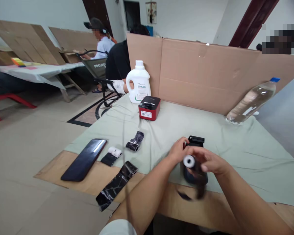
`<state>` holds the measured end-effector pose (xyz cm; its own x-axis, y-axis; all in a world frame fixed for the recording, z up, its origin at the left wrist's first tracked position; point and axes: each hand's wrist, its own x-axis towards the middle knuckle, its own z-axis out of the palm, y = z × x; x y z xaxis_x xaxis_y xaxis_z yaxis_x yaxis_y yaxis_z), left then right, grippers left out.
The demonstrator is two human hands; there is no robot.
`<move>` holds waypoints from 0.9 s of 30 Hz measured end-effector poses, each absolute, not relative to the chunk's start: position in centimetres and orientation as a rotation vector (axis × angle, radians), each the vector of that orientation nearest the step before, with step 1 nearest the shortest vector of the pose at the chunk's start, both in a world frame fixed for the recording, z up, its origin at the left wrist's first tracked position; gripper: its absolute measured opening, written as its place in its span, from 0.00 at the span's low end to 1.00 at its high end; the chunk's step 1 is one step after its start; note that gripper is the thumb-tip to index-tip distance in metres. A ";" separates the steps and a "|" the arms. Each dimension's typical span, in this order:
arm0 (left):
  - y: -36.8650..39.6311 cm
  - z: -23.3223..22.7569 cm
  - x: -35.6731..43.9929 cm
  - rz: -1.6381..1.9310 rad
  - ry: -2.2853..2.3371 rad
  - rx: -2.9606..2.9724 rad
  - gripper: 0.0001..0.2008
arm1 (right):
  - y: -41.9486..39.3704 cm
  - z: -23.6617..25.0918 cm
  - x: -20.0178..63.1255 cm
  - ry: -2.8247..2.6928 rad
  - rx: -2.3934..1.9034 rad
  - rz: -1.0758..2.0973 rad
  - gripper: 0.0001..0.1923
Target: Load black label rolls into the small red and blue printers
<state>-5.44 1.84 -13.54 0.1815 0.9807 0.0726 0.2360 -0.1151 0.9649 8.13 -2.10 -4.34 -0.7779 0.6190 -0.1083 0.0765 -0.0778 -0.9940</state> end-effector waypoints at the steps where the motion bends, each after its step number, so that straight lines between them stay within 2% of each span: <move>1: 1.9 -13.6 -5.4 1.031 1.200 1.564 0.09 | -2.4 -4.6 10.1 -1.807 -0.809 1.918 0.33; 3: 2.0 -13.8 -5.3 1.058 1.187 1.618 0.08 | -2.9 -5.5 12.9 -1.867 -0.965 1.707 0.28; 6: 2.1 -14.1 -5.2 1.085 1.166 1.654 0.08 | -3.1 -7.7 14.7 -2.003 -1.154 1.162 0.16; 11: 2.3 -14.4 -5.1 1.087 1.170 1.656 0.07 | -2.8 -10.3 14.3 -2.156 -1.178 0.597 0.16; 15: 2.4 -14.6 -4.9 1.092 1.160 1.656 0.07 | -2.7 -11.1 14.1 -2.165 -1.186 0.418 0.16; 27: 2.4 -14.9 -4.9 1.103 1.152 1.672 0.08 | -3.1 -11.8 13.7 -2.245 -1.295 0.253 0.15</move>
<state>-4.90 2.37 -14.89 0.2021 0.9566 0.2100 0.2515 -0.2579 0.9329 13.66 -3.13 -11.79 -0.3988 0.8469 0.3516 0.7475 0.5224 -0.4103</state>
